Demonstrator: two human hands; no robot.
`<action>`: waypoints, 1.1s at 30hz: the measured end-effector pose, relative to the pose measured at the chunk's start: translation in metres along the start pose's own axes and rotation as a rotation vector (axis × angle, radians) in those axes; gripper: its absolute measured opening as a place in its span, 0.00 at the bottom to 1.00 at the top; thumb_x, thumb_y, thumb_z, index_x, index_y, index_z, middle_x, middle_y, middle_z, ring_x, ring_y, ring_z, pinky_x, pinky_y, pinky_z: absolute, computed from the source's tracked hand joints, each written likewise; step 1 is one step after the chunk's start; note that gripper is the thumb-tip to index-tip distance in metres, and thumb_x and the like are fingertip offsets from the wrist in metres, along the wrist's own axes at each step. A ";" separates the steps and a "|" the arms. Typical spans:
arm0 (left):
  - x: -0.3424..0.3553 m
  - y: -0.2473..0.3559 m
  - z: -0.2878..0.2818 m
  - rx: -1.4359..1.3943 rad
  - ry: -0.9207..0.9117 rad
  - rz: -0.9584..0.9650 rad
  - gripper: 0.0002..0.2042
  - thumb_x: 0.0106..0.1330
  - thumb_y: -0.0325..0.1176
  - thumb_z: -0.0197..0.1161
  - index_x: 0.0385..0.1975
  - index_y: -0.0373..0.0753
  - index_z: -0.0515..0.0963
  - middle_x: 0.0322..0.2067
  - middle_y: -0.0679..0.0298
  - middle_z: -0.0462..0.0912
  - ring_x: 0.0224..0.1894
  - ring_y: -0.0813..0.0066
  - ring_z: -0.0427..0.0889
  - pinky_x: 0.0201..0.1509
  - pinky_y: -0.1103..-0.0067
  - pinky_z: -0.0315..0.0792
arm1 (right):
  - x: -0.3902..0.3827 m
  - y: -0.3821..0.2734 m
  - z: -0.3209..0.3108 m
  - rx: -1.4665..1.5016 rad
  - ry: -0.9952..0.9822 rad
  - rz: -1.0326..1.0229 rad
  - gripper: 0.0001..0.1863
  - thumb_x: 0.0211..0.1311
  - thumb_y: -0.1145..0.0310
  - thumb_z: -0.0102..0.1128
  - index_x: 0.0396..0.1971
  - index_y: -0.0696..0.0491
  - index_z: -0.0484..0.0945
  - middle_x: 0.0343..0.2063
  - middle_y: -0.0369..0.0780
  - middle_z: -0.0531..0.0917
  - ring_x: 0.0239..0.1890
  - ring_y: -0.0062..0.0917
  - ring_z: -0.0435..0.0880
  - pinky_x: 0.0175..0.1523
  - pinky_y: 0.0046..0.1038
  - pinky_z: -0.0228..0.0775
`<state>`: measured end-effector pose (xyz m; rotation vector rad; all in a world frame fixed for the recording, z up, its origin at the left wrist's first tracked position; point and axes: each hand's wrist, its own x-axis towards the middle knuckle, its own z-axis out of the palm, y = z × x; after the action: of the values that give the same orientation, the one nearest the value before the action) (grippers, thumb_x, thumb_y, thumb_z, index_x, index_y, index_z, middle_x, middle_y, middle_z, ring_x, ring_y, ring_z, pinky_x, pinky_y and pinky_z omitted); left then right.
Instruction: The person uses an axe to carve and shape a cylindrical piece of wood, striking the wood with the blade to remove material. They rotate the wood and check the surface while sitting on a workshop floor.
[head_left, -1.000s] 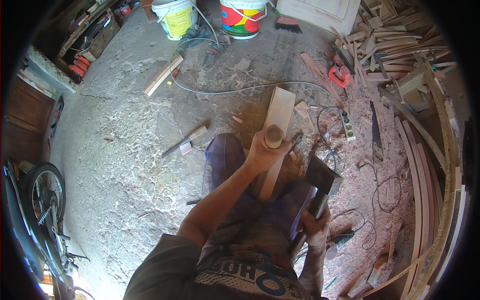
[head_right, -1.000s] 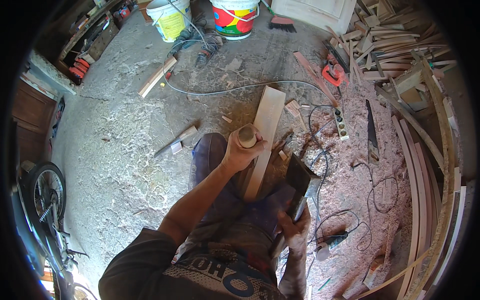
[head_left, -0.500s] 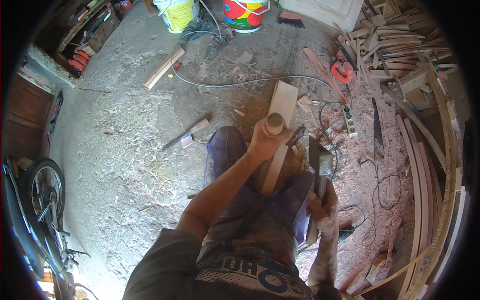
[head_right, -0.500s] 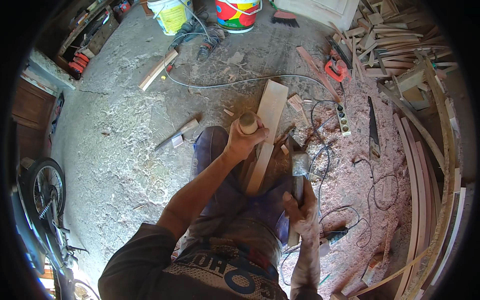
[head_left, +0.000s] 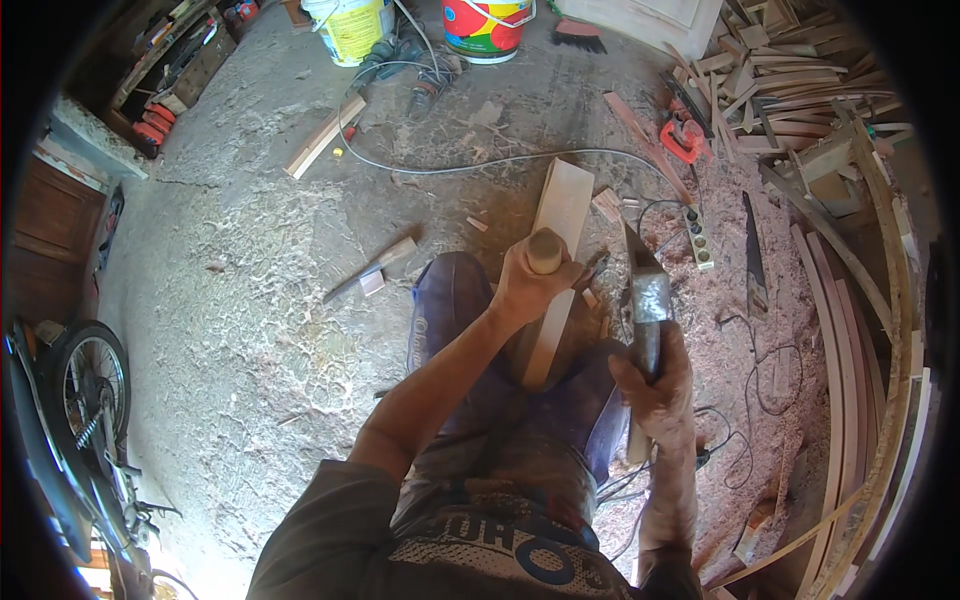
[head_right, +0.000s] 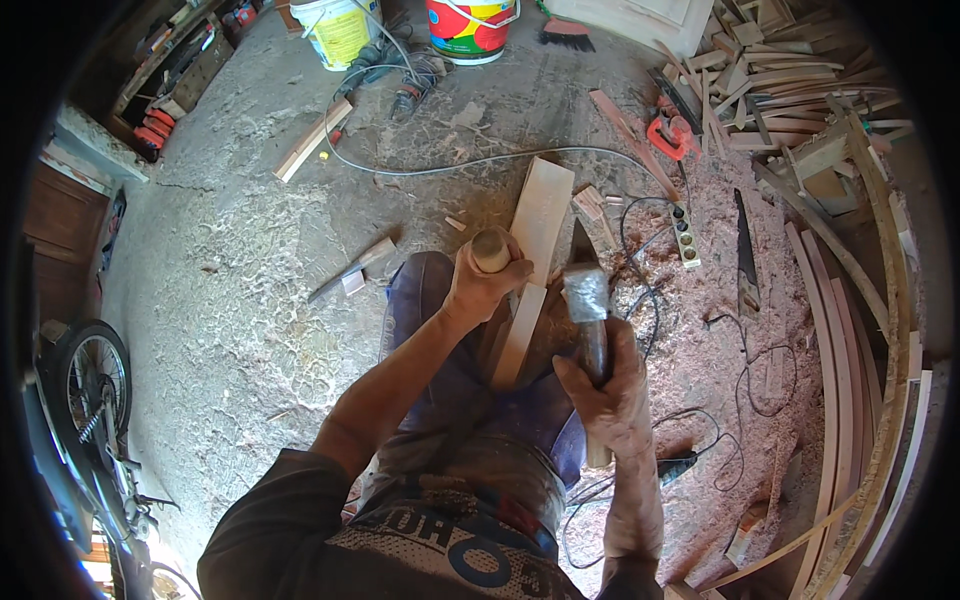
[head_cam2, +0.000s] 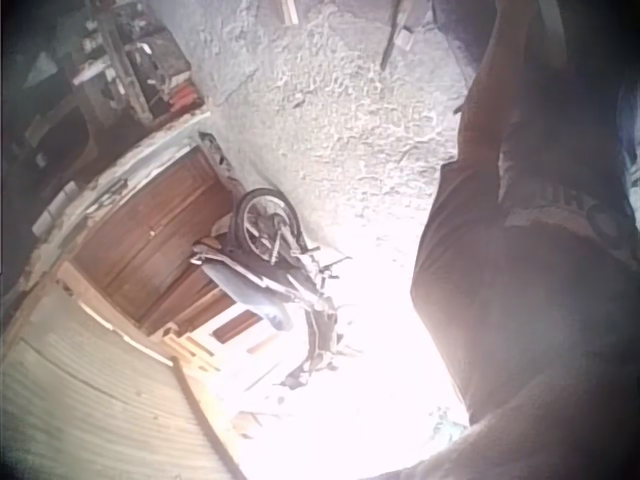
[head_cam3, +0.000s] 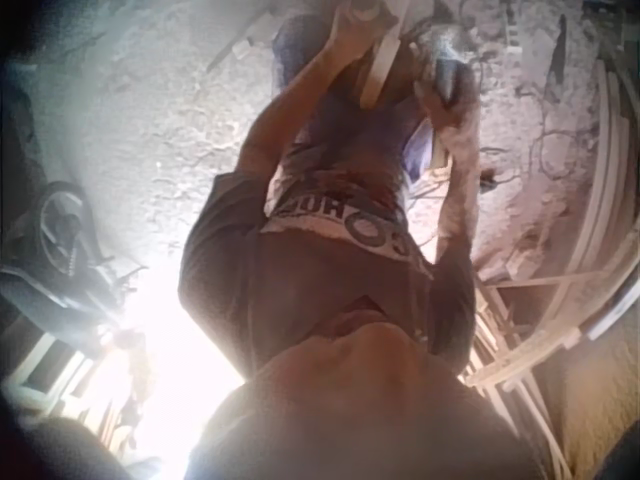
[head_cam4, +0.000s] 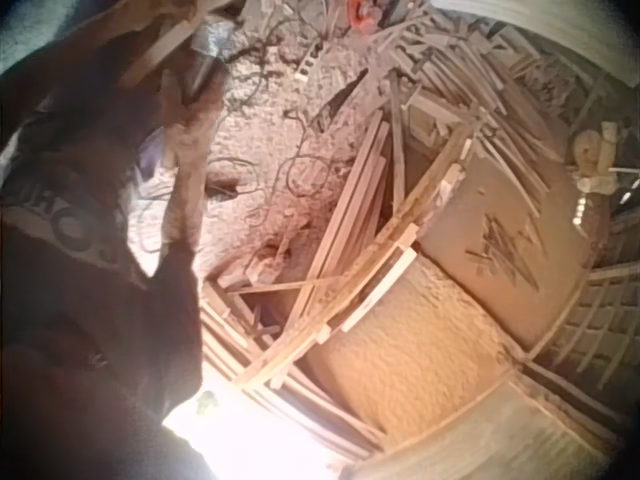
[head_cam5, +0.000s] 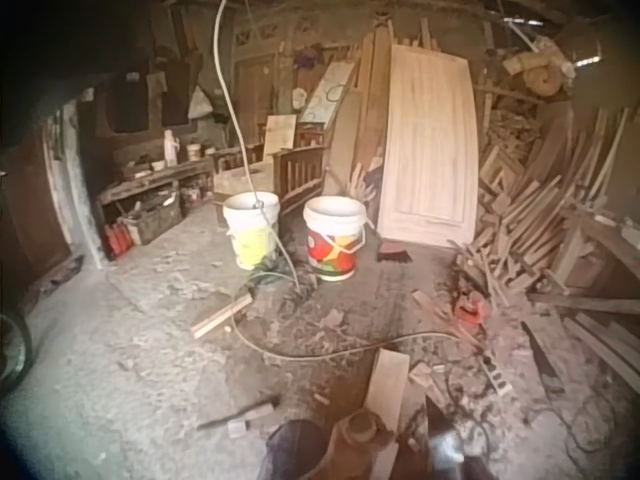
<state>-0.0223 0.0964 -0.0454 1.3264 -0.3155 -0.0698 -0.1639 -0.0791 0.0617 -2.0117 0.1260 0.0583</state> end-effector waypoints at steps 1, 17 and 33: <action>0.001 -0.004 0.001 -0.024 0.009 -0.013 0.07 0.57 0.24 0.69 0.29 0.38 0.75 0.25 0.69 0.79 0.26 0.84 0.78 0.29 0.80 0.72 | 0.004 -0.006 0.000 -0.097 -0.001 -0.058 0.25 0.61 0.75 0.68 0.54 0.54 0.66 0.28 0.41 0.82 0.26 0.28 0.84 0.28 0.30 0.76; 0.000 -0.020 0.012 -0.026 0.076 0.240 0.13 0.56 0.25 0.71 0.42 0.35 0.81 0.33 0.67 0.86 0.35 0.83 0.82 0.40 0.79 0.77 | 0.078 -0.060 -0.018 -0.973 -0.330 -0.449 0.27 0.58 0.74 0.65 0.56 0.57 0.64 0.32 0.51 0.83 0.30 0.47 0.87 0.35 0.44 0.81; -0.002 -0.004 0.031 -0.063 -0.012 0.123 0.15 0.58 0.26 0.74 0.43 0.38 0.79 0.33 0.69 0.84 0.35 0.80 0.83 0.39 0.79 0.77 | 0.060 -0.076 -0.033 -0.798 -0.132 -0.485 0.20 0.60 0.75 0.62 0.51 0.55 0.68 0.29 0.49 0.83 0.29 0.47 0.86 0.33 0.44 0.79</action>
<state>-0.0322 0.0670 -0.0436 1.2424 -0.4010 0.0158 -0.0960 -0.0805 0.1384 -2.7646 -0.5518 -0.0825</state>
